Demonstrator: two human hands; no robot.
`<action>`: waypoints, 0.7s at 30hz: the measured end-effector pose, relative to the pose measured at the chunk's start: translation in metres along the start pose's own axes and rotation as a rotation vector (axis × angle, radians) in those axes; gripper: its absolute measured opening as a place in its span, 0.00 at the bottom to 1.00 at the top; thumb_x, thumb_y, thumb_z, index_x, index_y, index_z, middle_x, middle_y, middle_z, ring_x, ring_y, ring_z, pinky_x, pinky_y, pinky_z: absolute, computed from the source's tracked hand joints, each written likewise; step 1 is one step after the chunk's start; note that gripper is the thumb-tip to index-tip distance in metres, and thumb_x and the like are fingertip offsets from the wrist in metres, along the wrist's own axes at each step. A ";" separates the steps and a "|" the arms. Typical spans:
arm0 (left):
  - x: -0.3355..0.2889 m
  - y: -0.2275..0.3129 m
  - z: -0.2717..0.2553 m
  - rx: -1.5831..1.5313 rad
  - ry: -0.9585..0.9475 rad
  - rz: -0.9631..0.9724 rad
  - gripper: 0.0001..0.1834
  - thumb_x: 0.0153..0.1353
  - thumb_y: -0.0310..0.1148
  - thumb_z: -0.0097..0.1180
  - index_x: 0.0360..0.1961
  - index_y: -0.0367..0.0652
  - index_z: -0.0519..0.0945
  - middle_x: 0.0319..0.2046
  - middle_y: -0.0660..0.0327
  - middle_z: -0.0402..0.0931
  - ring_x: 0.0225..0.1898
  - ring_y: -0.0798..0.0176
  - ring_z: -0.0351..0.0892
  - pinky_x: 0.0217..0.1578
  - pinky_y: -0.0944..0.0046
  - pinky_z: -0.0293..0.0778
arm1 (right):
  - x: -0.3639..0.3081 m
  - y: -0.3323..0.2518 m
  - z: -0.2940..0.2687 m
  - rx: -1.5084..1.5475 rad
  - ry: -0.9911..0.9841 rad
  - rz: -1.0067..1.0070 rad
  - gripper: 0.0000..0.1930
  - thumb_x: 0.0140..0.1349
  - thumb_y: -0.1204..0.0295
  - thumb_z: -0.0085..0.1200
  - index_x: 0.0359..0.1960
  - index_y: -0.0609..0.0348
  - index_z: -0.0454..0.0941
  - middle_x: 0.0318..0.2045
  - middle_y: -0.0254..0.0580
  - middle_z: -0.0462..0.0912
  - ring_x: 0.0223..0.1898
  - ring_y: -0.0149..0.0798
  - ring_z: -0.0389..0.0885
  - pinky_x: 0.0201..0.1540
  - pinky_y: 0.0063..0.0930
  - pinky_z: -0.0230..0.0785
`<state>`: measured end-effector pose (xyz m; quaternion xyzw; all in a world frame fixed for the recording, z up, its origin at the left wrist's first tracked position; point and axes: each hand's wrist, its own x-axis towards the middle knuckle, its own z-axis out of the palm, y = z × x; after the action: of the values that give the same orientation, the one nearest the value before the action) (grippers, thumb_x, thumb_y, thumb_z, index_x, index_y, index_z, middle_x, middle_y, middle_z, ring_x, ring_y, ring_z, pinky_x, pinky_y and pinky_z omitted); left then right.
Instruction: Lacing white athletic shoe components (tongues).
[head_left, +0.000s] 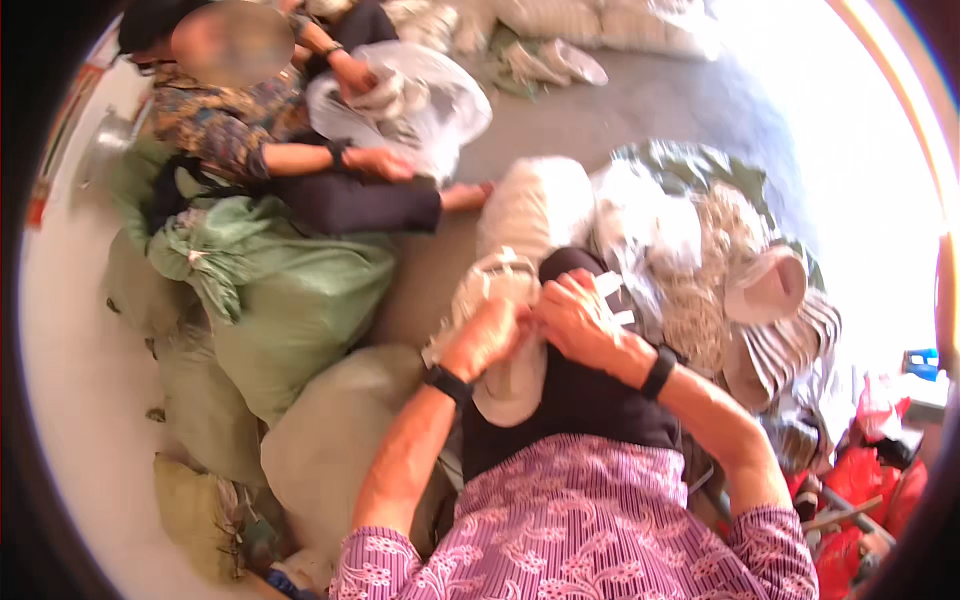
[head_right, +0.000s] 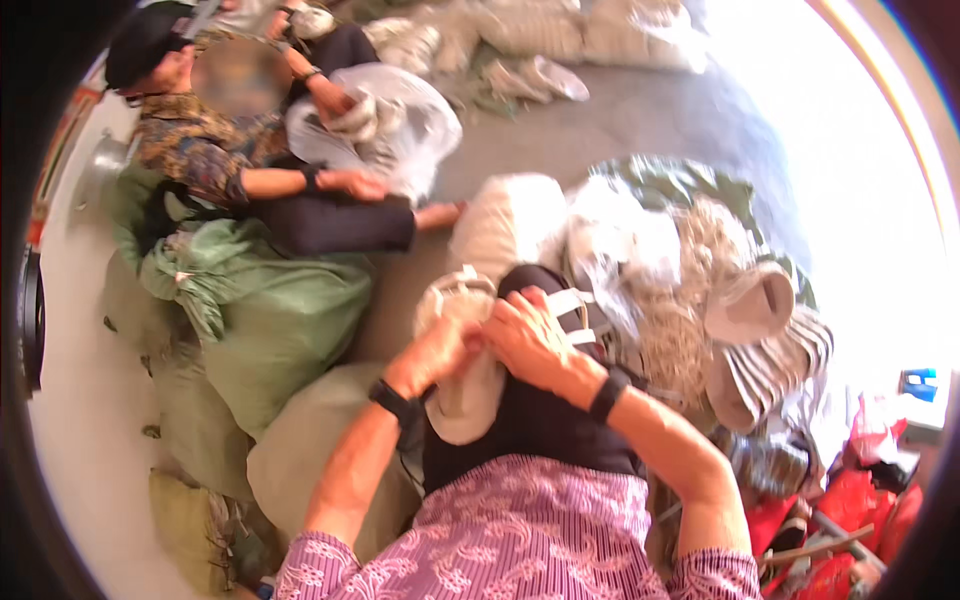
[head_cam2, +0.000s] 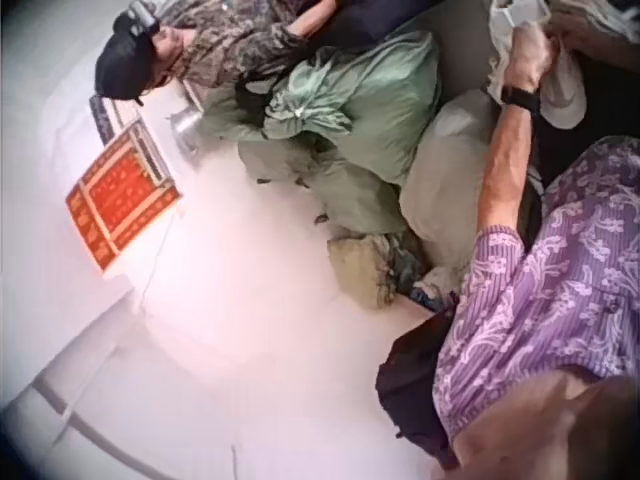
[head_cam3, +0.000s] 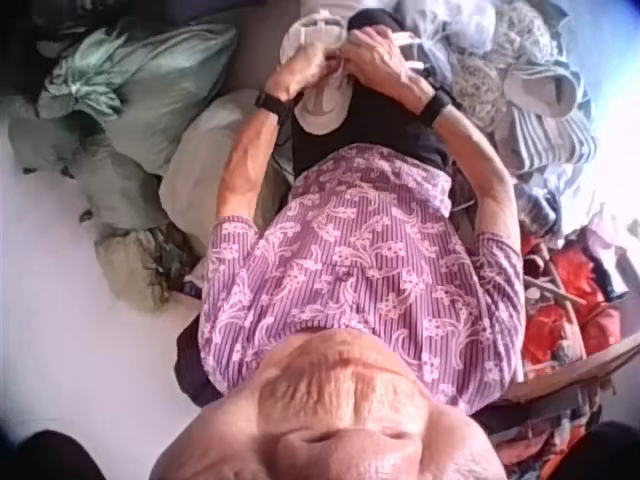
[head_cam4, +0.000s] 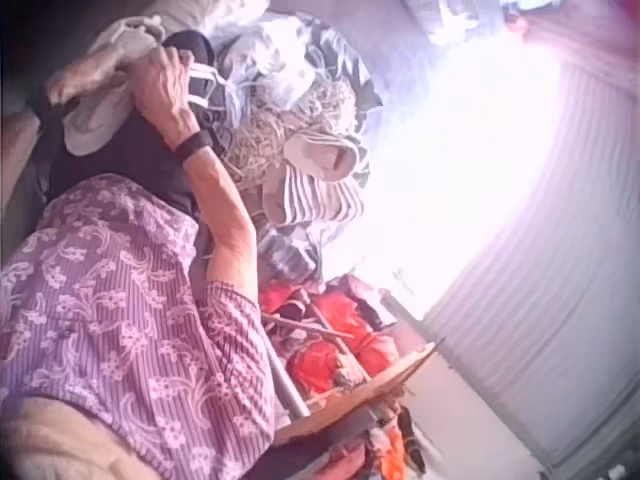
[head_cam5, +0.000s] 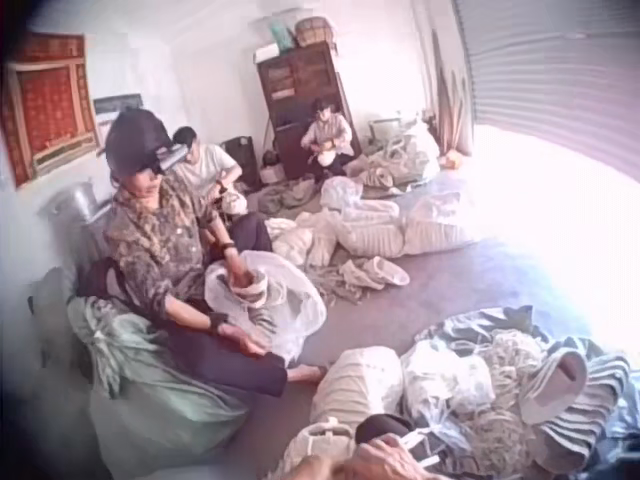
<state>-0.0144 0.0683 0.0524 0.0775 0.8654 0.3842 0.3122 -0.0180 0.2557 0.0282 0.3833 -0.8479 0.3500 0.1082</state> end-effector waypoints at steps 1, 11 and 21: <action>-0.001 -0.002 0.002 0.048 0.043 0.122 0.05 0.56 0.26 0.52 0.31 0.35 0.78 0.18 0.55 0.72 0.21 0.64 0.71 0.25 0.61 0.70 | 0.003 0.000 -0.002 0.042 -0.041 0.037 0.12 0.44 0.71 0.58 0.33 0.52 0.76 0.31 0.37 0.72 0.36 0.43 0.71 0.43 0.38 0.58; -0.029 0.000 0.018 -0.221 0.534 0.121 0.12 0.61 0.33 0.51 0.39 0.34 0.77 0.19 0.60 0.73 0.22 0.74 0.70 0.24 0.68 0.68 | 0.008 0.006 -0.010 0.086 -0.178 0.070 0.03 0.52 0.67 0.56 0.26 0.49 0.79 0.26 0.32 0.73 0.34 0.40 0.72 0.41 0.38 0.58; -0.030 -0.009 0.022 -0.077 0.333 0.225 0.12 0.55 0.30 0.58 0.38 0.35 0.79 0.21 0.54 0.78 0.22 0.65 0.76 0.27 0.65 0.72 | 0.039 0.024 -0.036 0.577 0.184 0.563 0.07 0.57 0.73 0.54 0.23 0.63 0.76 0.25 0.37 0.76 0.27 0.30 0.72 0.33 0.24 0.65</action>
<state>0.0232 0.0645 0.0497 0.0968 0.8755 0.4571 0.1228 -0.0652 0.2687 0.0602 0.1181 -0.7734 0.6221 -0.0284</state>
